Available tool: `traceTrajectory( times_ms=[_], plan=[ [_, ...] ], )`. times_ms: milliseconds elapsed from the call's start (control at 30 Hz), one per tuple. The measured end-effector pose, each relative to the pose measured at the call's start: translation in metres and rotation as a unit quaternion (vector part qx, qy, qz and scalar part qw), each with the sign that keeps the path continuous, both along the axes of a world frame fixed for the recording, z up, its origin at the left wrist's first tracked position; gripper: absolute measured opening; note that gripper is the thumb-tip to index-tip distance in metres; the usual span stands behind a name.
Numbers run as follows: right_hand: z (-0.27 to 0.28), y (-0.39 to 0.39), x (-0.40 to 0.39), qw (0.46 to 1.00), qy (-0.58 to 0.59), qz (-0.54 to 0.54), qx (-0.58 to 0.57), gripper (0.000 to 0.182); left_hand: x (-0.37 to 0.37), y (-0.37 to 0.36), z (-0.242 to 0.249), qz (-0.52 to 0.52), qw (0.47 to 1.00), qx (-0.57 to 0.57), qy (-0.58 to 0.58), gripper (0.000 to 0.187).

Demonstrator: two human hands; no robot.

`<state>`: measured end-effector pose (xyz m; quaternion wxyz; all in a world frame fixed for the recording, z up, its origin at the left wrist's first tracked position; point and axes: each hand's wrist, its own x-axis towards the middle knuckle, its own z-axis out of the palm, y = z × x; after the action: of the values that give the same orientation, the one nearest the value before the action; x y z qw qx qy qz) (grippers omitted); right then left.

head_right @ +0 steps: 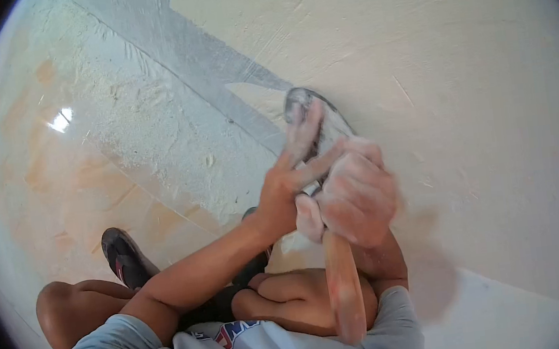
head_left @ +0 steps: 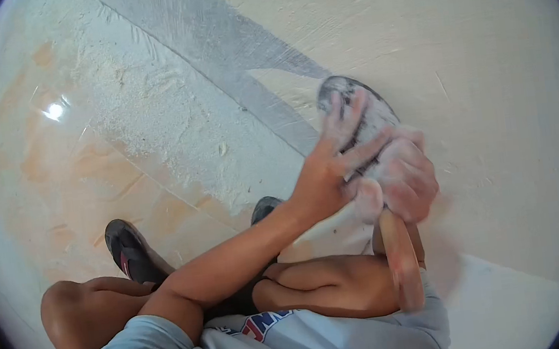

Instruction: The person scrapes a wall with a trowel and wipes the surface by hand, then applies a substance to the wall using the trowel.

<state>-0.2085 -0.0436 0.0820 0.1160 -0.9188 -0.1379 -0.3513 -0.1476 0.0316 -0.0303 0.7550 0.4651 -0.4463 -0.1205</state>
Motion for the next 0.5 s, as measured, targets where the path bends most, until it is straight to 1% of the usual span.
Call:
traceTrajectory(
  times_ms=[67, 133, 200, 267, 300, 400, 433, 500],
  plan=[
    [0.0, 0.005, 0.002, 1.0, 0.004, -0.009, 0.008, 0.028, 0.001, 0.0, -0.002, 0.013, 1.0, 0.015, 0.013, 0.073],
    [0.01, 0.019, 0.0, 0.998, 0.037, -0.038, -0.019, 0.029, 0.001, 0.002, -0.005, -0.013, 1.0, -0.021, -0.012, 0.074],
    [0.003, 0.016, -0.002, 0.998, 0.024, -0.046, -0.036, 0.029, 0.001, 0.003, -0.004, -0.02, 1.0, -0.013, -0.004, 0.074],
    [-0.003, 0.017, 0.005, 0.998, -0.019, -0.035, -0.045, 0.031, 0.004, 0.002, -0.008, -0.033, 0.999, -0.03, 0.004, 0.072],
    [0.002, 0.021, 0.004, 0.998, 0.016, -0.039, -0.043, 0.032, 0.005, 0.003, -0.011, -0.031, 0.999, -0.027, -0.003, 0.071],
    [0.011, 0.019, -0.006, 0.996, 0.044, -0.058, -0.049, 0.032, 0.002, 0.001, -0.003, -0.021, 0.999, -0.037, -0.003, 0.072],
    [0.008, 0.011, -0.007, 0.996, 0.058, -0.059, -0.03, 0.031, 0.007, 0.002, -0.003, -0.005, 1.0, -0.021, -0.018, 0.07],
    [-0.009, -0.001, 0.012, 0.999, -0.029, -0.015, -0.008, 0.031, 0.01, 0.0, -0.006, 0.008, 1.0, 0.027, 0.009, 0.065]
  ],
)
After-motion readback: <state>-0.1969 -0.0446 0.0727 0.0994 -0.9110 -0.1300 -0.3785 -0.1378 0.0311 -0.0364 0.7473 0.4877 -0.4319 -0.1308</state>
